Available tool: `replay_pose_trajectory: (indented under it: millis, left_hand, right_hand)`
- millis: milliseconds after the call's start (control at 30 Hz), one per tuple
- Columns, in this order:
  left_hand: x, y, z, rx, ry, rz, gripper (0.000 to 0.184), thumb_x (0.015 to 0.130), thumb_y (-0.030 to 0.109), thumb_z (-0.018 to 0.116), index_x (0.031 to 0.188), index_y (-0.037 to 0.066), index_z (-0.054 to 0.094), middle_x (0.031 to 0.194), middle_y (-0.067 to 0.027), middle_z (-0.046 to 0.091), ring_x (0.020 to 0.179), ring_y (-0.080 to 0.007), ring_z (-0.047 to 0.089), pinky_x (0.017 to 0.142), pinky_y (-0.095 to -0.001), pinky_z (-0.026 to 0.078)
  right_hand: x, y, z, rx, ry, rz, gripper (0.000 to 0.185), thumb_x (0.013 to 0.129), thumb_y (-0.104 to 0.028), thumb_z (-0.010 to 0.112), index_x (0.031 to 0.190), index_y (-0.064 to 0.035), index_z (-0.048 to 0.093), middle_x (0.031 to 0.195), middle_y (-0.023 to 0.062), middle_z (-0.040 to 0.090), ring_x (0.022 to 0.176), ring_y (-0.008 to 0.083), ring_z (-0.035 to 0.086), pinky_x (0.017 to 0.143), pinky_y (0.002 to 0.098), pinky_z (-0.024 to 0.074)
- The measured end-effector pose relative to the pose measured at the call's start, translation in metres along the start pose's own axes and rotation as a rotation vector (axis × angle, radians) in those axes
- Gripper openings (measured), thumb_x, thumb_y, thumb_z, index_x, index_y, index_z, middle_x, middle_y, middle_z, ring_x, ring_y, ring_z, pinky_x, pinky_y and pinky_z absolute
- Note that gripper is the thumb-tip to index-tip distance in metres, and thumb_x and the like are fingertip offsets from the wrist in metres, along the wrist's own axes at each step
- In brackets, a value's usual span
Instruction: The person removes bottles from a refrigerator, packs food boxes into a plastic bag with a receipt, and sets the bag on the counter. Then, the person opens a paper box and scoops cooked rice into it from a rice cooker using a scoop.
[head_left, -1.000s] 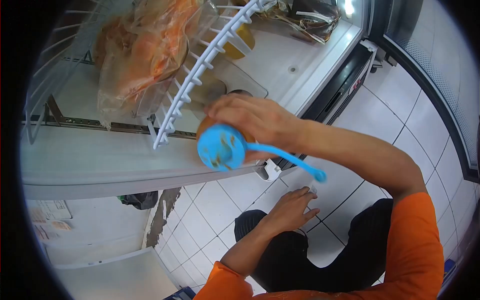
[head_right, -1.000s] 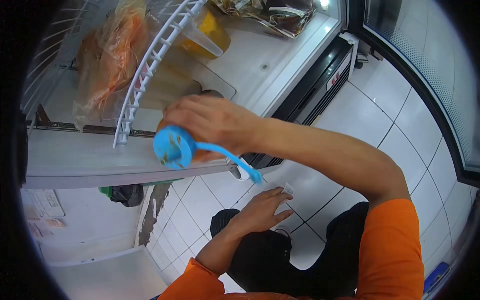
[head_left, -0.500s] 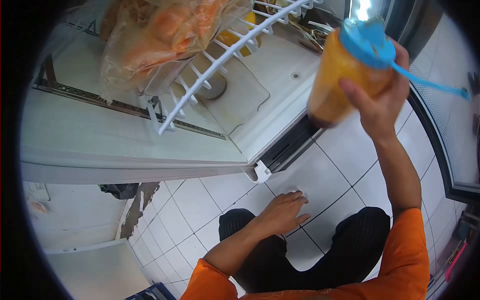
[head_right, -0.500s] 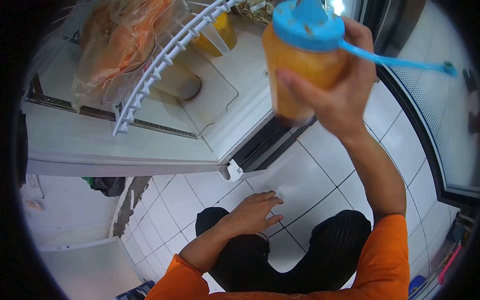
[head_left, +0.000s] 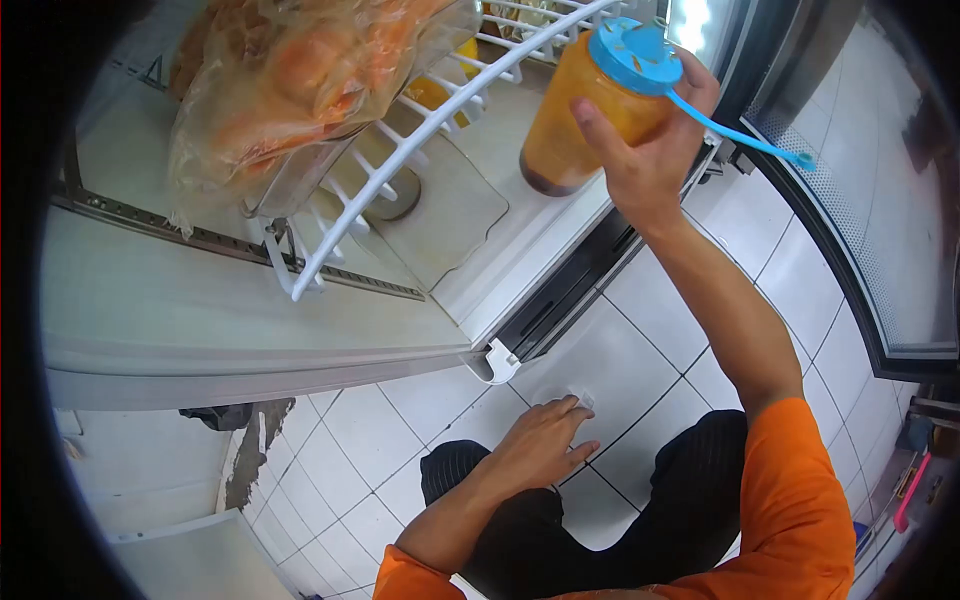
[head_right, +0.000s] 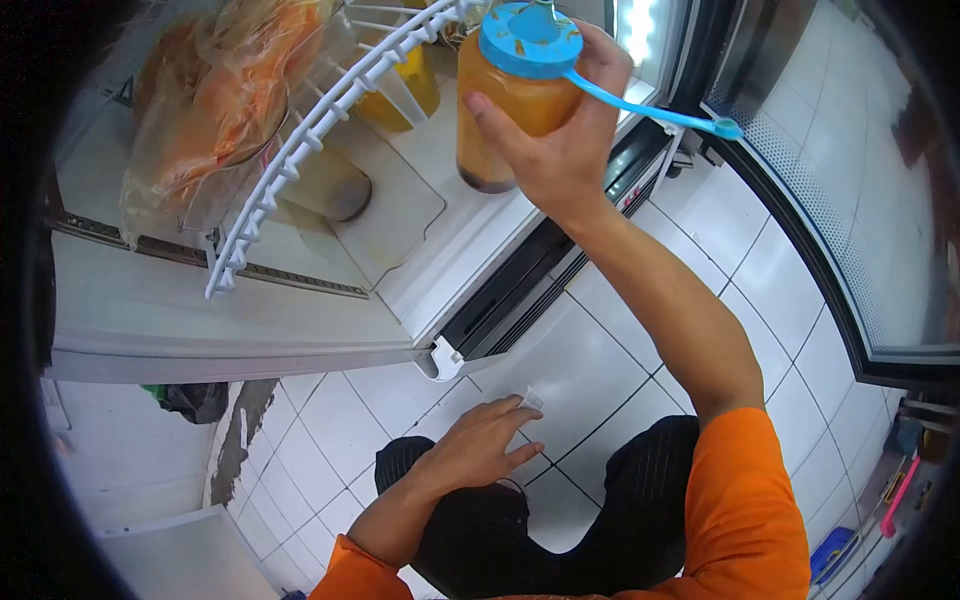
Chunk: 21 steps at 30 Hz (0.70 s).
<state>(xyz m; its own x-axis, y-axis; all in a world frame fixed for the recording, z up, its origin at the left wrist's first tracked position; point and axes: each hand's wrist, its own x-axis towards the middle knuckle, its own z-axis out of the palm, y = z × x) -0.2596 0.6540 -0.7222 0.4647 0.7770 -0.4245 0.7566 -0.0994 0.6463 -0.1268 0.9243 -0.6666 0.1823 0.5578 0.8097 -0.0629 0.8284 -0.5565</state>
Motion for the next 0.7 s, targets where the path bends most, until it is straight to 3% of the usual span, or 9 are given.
replay_pose_trajectory:
  millis: [100, 167, 267, 333, 433, 533, 600, 667, 700]
  left_hand:
    - [0.000, 0.000, -0.004, -0.096, 0.141, -0.053, 0.042, 0.089, 0.027, 0.071, 0.119, -0.001, 0.063, 0.118, -0.0234, 0.061, 0.111, -0.0385, 0.060, 0.096, -0.0409, 0.048]
    - [-0.001, 0.011, -0.021, -0.224, 0.248, -0.161, 0.045, 0.085, 0.027, 0.075, 0.119, 0.000, 0.063, 0.114, -0.0214, 0.061, 0.108, -0.0366, 0.062, 0.094, -0.0386, 0.049]
    - [-0.006, 0.024, -0.023, -0.160, 0.730, -0.121, 0.051, 0.077, 0.029, 0.083, 0.114, -0.001, 0.063, 0.106, -0.0150, 0.062, 0.095, -0.0348, 0.063, 0.084, -0.0390, 0.053]
    - [-0.001, 0.029, -0.014, -0.515, 0.830, 0.057, 0.059, 0.073, 0.027, 0.086, 0.118, 0.000, 0.059, 0.110, -0.0145, 0.061, 0.100, -0.0307, 0.063, 0.086, -0.0381, 0.053]
    - [0.000, 0.010, -0.048, -0.826, 0.404, 0.512, 0.076, 0.069, 0.024, 0.089, 0.129, 0.002, 0.050, 0.121, -0.0166, 0.055, 0.111, -0.0264, 0.060, 0.092, -0.0388, 0.049]
    - [-0.006, -0.002, 0.048, -1.183, 0.810, 0.307, 0.087, 0.066, 0.032, 0.091, 0.136, 0.004, 0.047, 0.123, -0.0157, 0.055, 0.122, -0.0232, 0.054, 0.101, -0.0408, 0.043]
    - [-0.007, -0.018, 0.064, -1.430, 0.853, 0.072, 0.082, 0.065, 0.037, 0.091, 0.131, 0.004, 0.053, 0.117, -0.0134, 0.059, 0.119, -0.0237, 0.056, 0.099, -0.0409, 0.042]
    - [-0.020, -0.024, 0.054, -1.113, 0.889, 0.012, 0.079, 0.064, 0.042, 0.091, 0.125, 0.005, 0.058, 0.112, -0.0111, 0.062, 0.114, -0.0249, 0.058, 0.096, -0.0407, 0.041]
    - [-0.035, -0.016, 0.019, -0.679, 0.877, 0.073, 0.077, 0.062, 0.044, 0.091, 0.122, 0.005, 0.060, 0.109, -0.0100, 0.063, 0.111, -0.0258, 0.058, 0.094, -0.0404, 0.040]
  right_hand:
    - [-0.002, -0.018, -0.018, -0.096, -0.075, -0.143, 0.093, 0.074, -0.021, 0.089, 0.140, -0.0040, 0.027, 0.126, 0.0143, 0.048, 0.117, 0.0234, 0.057, 0.098, 0.0336, 0.0512]
    - [-0.004, -0.055, -0.037, 0.052, -0.145, 0.025, 0.096, 0.067, -0.026, 0.093, 0.139, -0.0023, 0.033, 0.130, 0.0160, 0.046, 0.118, 0.0255, 0.058, 0.099, 0.0364, 0.0517]
    - [-0.019, -0.096, -0.060, 0.336, -0.411, 0.260, 0.101, 0.063, -0.031, 0.094, 0.141, -0.0009, 0.036, 0.131, 0.0177, 0.049, 0.119, 0.0301, 0.059, 0.100, 0.0413, 0.0512]
    - [-0.031, -0.111, -0.059, 0.526, -0.720, 0.308, 0.102, 0.063, -0.031, 0.094, 0.142, -0.0011, 0.037, 0.130, 0.0198, 0.052, 0.119, 0.0338, 0.059, 0.100, 0.0446, 0.0498]
    - [-0.052, -0.134, -0.053, 0.616, -1.104, 0.443, 0.097, 0.066, -0.028, 0.093, 0.142, -0.0015, 0.039, 0.130, 0.0227, 0.054, 0.124, 0.0380, 0.056, 0.103, 0.0468, 0.0459]
    - [-0.068, -0.136, -0.031, 0.675, -1.218, 0.500, 0.095, 0.069, -0.027, 0.091, 0.143, -0.0007, 0.038, 0.133, 0.0239, 0.052, 0.130, 0.0398, 0.050, 0.107, 0.0460, 0.0419]
    - [-0.073, -0.135, -0.017, 0.724, -1.260, 0.459, 0.097, 0.070, -0.028, 0.090, 0.145, -0.0002, 0.036, 0.135, 0.0244, 0.051, 0.134, 0.0403, 0.046, 0.110, 0.0454, 0.0393]
    - [-0.051, -0.106, -0.017, 0.758, -1.449, 0.464, 0.088, 0.072, -0.023, 0.087, 0.144, 0.0004, 0.041, 0.136, 0.0232, 0.052, 0.134, 0.0375, 0.046, 0.112, 0.0460, 0.0367]
    - [-0.032, -0.080, -0.025, 0.730, -1.582, 0.445, 0.081, 0.075, -0.021, 0.085, 0.142, 0.0006, 0.045, 0.134, 0.0222, 0.053, 0.133, 0.0361, 0.048, 0.112, 0.0464, 0.0364]
